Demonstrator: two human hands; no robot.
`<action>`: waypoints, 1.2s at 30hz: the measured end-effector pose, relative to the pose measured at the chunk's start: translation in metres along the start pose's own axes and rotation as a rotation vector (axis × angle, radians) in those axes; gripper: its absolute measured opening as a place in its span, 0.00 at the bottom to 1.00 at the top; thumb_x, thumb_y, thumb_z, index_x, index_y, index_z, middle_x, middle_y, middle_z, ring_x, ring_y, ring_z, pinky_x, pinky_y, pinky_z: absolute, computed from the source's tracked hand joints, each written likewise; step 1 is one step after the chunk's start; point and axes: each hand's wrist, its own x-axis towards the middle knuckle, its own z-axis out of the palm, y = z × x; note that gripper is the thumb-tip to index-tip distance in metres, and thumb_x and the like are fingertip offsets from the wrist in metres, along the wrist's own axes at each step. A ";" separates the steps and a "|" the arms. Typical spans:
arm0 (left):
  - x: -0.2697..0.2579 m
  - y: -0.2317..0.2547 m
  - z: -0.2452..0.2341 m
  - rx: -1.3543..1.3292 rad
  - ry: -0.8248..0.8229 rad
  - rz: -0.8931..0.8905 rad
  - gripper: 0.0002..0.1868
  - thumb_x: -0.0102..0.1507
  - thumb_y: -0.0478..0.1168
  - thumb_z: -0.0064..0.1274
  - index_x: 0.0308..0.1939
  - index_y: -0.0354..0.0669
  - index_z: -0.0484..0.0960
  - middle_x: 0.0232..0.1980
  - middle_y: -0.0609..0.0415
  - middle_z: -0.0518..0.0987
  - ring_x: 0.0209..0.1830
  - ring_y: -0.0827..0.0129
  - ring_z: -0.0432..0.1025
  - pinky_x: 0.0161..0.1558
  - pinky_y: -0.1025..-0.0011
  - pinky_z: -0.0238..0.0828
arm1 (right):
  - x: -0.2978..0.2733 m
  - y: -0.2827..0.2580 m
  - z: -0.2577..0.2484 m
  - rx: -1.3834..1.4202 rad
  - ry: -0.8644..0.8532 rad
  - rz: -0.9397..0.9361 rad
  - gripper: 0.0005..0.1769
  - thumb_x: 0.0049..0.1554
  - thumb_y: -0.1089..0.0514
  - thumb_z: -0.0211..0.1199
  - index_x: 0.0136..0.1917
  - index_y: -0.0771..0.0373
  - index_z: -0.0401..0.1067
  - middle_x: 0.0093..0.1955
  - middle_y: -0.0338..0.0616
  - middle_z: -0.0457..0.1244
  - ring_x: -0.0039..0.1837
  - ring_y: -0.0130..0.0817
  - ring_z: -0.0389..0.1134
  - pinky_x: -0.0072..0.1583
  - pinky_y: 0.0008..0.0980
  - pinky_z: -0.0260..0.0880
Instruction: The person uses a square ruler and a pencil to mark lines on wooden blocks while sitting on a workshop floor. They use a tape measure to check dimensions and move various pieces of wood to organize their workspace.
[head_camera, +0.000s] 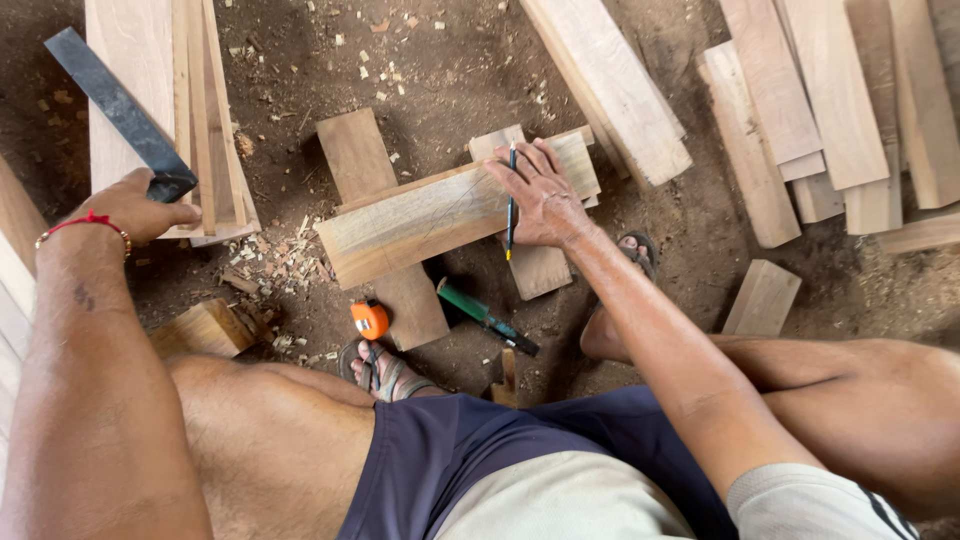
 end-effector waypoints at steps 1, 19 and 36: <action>0.010 -0.006 0.002 0.009 0.008 0.047 0.42 0.54 0.55 0.68 0.70 0.47 0.73 0.60 0.37 0.80 0.59 0.46 0.75 0.59 0.52 0.70 | 0.001 0.001 -0.001 -0.003 0.008 -0.004 0.52 0.40 0.53 0.73 0.76 0.53 0.58 0.76 0.50 0.56 0.79 0.52 0.52 0.81 0.54 0.41; 0.029 -0.015 0.008 0.041 -0.013 0.059 0.42 0.55 0.57 0.67 0.69 0.44 0.73 0.60 0.35 0.80 0.61 0.45 0.74 0.62 0.53 0.69 | 0.001 -0.004 -0.006 0.035 0.011 -0.004 0.48 0.43 0.53 0.71 0.75 0.56 0.59 0.73 0.52 0.58 0.78 0.54 0.53 0.80 0.57 0.42; -0.006 0.090 0.011 0.187 0.550 0.750 0.39 0.61 0.56 0.63 0.67 0.30 0.75 0.65 0.33 0.72 0.69 0.43 0.64 0.71 0.52 0.59 | 0.010 0.018 -0.026 0.454 -0.060 0.168 0.58 0.42 0.39 0.81 0.76 0.58 0.56 0.78 0.54 0.54 0.80 0.49 0.50 0.78 0.53 0.48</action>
